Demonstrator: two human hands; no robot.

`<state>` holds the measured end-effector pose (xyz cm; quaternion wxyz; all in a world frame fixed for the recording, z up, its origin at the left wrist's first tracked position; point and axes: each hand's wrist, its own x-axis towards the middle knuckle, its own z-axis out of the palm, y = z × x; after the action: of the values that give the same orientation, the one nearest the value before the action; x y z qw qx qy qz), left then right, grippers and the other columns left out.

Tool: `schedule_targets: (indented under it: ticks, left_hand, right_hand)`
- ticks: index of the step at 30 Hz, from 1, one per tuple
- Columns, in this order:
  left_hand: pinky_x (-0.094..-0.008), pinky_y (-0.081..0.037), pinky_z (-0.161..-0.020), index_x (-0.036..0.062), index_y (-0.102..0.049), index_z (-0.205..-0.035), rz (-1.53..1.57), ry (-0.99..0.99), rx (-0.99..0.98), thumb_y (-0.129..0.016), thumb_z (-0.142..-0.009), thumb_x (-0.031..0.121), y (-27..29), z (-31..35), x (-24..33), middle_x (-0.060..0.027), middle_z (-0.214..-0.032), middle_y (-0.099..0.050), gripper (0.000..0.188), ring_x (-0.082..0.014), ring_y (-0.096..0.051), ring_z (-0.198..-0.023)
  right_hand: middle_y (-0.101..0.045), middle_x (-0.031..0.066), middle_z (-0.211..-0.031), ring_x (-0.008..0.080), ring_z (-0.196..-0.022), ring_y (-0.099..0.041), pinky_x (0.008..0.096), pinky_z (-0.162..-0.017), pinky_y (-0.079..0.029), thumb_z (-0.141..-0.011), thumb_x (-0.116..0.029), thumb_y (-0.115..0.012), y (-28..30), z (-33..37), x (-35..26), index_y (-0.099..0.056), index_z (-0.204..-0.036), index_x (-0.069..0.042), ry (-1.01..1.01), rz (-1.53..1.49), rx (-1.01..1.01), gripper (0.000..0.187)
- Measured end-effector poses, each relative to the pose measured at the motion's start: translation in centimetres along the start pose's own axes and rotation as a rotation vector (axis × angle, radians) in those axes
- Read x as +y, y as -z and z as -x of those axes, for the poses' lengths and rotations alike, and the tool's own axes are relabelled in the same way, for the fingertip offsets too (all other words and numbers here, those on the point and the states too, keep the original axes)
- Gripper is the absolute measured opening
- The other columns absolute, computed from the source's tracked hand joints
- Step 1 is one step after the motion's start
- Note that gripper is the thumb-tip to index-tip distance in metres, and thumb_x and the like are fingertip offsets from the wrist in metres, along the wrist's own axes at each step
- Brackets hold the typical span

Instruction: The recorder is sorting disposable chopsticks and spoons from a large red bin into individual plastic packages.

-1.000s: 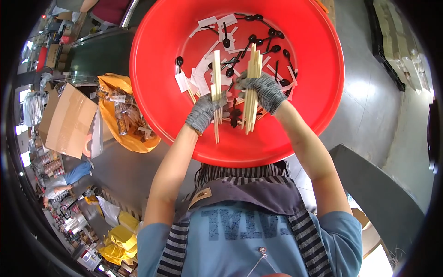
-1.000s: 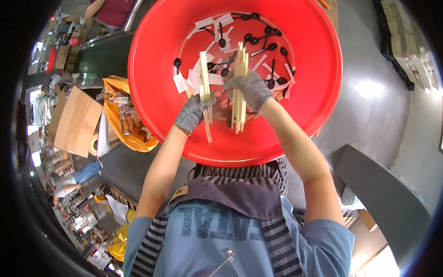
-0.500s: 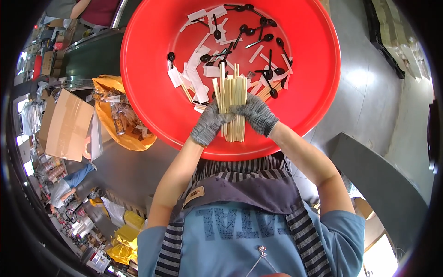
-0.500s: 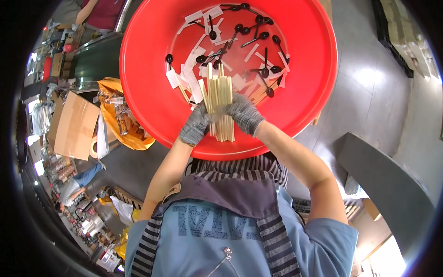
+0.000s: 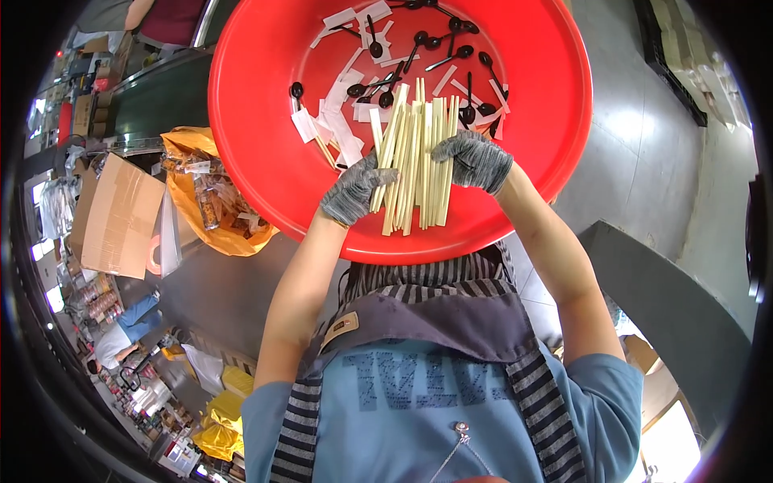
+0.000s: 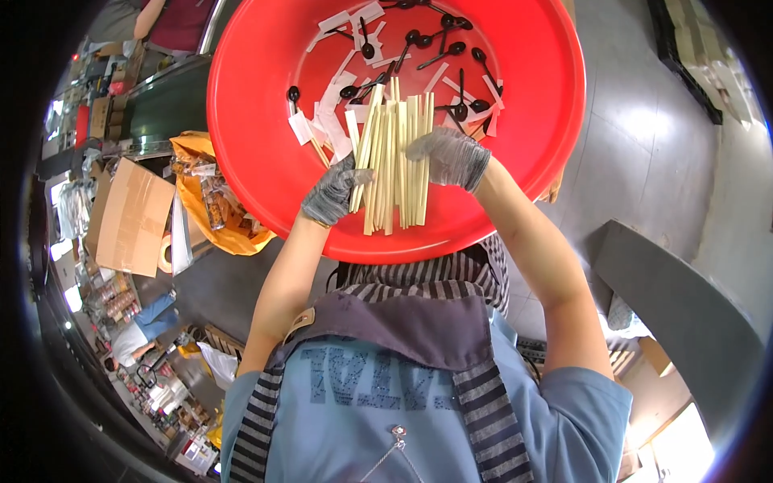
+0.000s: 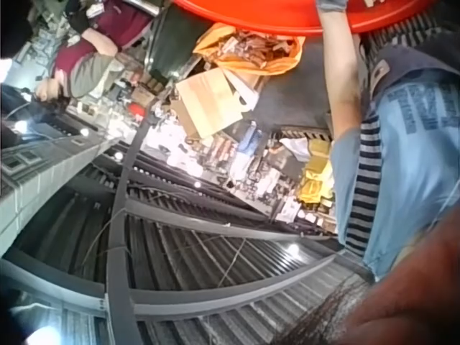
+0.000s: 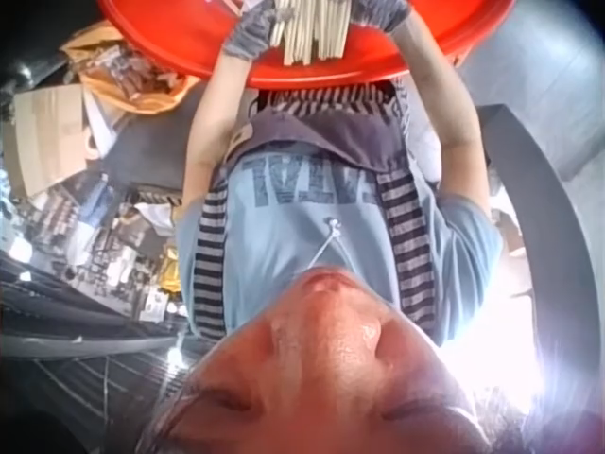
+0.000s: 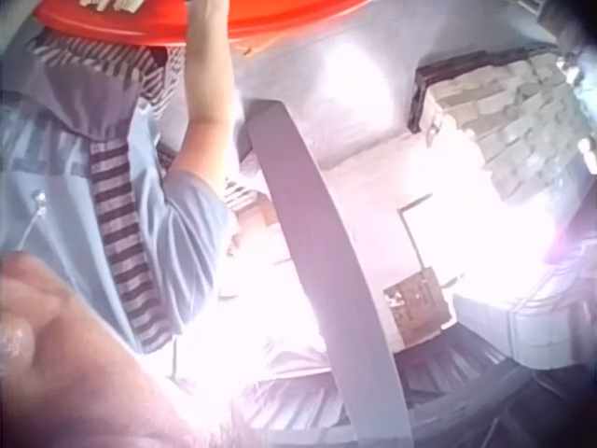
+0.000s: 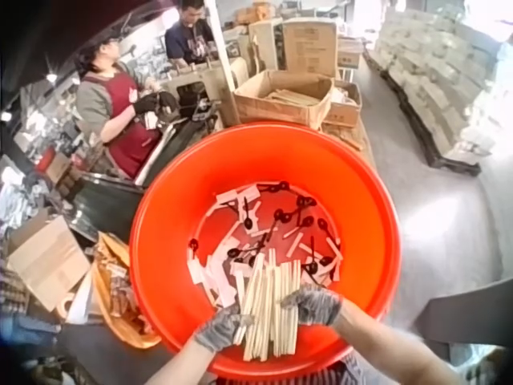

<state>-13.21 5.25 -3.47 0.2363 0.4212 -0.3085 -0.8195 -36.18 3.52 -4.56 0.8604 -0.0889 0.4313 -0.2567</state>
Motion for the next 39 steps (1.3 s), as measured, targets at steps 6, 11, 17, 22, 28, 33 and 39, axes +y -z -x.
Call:
schedule_targets:
  ticks: [6,11,17,22,28,33,39]
  left_hand:
    - [-0.0210,-0.048,-0.068,0.0043,-0.051,-0.116,0.037,0.118,0.026,-0.056,-0.084,0.017,0.6,0.1,0.0,-0.0028,-0.096,-0.058,0.035,-0.0098,-0.056,-0.083]
    - [-0.0276,-0.050,-0.068,0.0067,-0.051,-0.113,0.070,0.014,0.010,-0.059,-0.082,0.016,-2.0,-0.4,-0.7,-0.0021,-0.091,-0.058,0.033,-0.0136,-0.057,-0.080]
    - [-0.0298,-0.050,-0.075,0.0029,-0.049,-0.113,0.045,-0.087,0.087,-0.071,-0.071,0.017,-3.0,-0.9,-0.7,-0.0046,-0.097,-0.058,0.049,-0.0161,-0.057,-0.085]
    - [-0.0501,-0.052,-0.079,0.0022,-0.041,-0.122,0.185,0.075,0.057,-0.062,-0.075,0.001,-3.4,0.2,1.7,-0.0154,-0.104,-0.057,0.052,-0.0318,-0.060,-0.092]
    - [-0.0527,-0.048,-0.082,0.0026,-0.038,-0.126,0.217,0.113,-0.083,-0.061,-0.076,0.009,-3.0,0.9,2.7,-0.0181,-0.117,-0.051,0.055,-0.0346,-0.055,-0.101]
    - [-0.0480,-0.050,-0.081,-0.0001,-0.041,-0.123,0.235,0.087,-0.071,-0.061,-0.076,0.007,-2.2,0.3,1.6,-0.0150,-0.110,-0.055,0.051,-0.0300,-0.057,-0.096]
    - [-0.0269,-0.050,-0.077,0.0009,-0.050,-0.115,0.155,-0.040,0.017,-0.066,-0.075,0.007,-2.5,-0.9,0.8,-0.0072,-0.100,-0.059,0.044,-0.0154,-0.059,-0.087]
  right_hand:
    - [-0.060,0.0081,-0.077,0.0200,-0.070,-0.060,0.0282,-0.064,-0.050,-0.070,0.002,-0.058,-0.3,0.0,0.7,-0.061,-0.086,0.002,0.027,0.019,0.045,0.016]
    - [-0.062,0.0086,-0.082,0.0143,-0.078,-0.057,0.0258,-0.073,-0.046,-0.076,-0.015,-0.066,-1.8,0.1,2.9,-0.060,-0.097,-0.001,0.667,0.740,-0.006,0.026]
    - [-0.062,0.0064,-0.085,0.0126,-0.077,-0.057,0.0266,-0.072,-0.046,-0.076,-0.008,-0.065,-4.1,2.0,1.9,-0.054,-0.108,0.000,0.444,0.433,0.068,0.035]
    - [-0.064,0.0099,-0.086,0.0164,-0.076,-0.061,0.0285,-0.071,-0.050,-0.077,-0.008,-0.063,-2.2,2.9,1.0,-0.060,-0.097,0.003,0.221,0.184,0.009,0.022]
    - [-0.064,0.0137,-0.090,0.0192,-0.077,-0.063,0.0295,-0.070,-0.052,-0.077,-0.008,-0.063,-1.3,2.6,0.6,-0.059,-0.099,0.004,0.150,0.065,-0.094,0.025]
    - [-0.064,0.0094,-0.090,0.0118,-0.076,-0.059,0.0246,-0.073,-0.045,-0.074,-0.011,-0.068,-0.6,1.3,1.4,-0.060,-0.105,0.001,0.291,0.464,0.031,0.033]
    - [-0.063,0.0055,-0.088,0.0095,-0.079,-0.056,0.0235,-0.074,-0.044,-0.072,-0.007,-0.069,-2.4,1.3,2.0,-0.057,-0.110,0.001,0.425,0.490,-0.006,0.040]
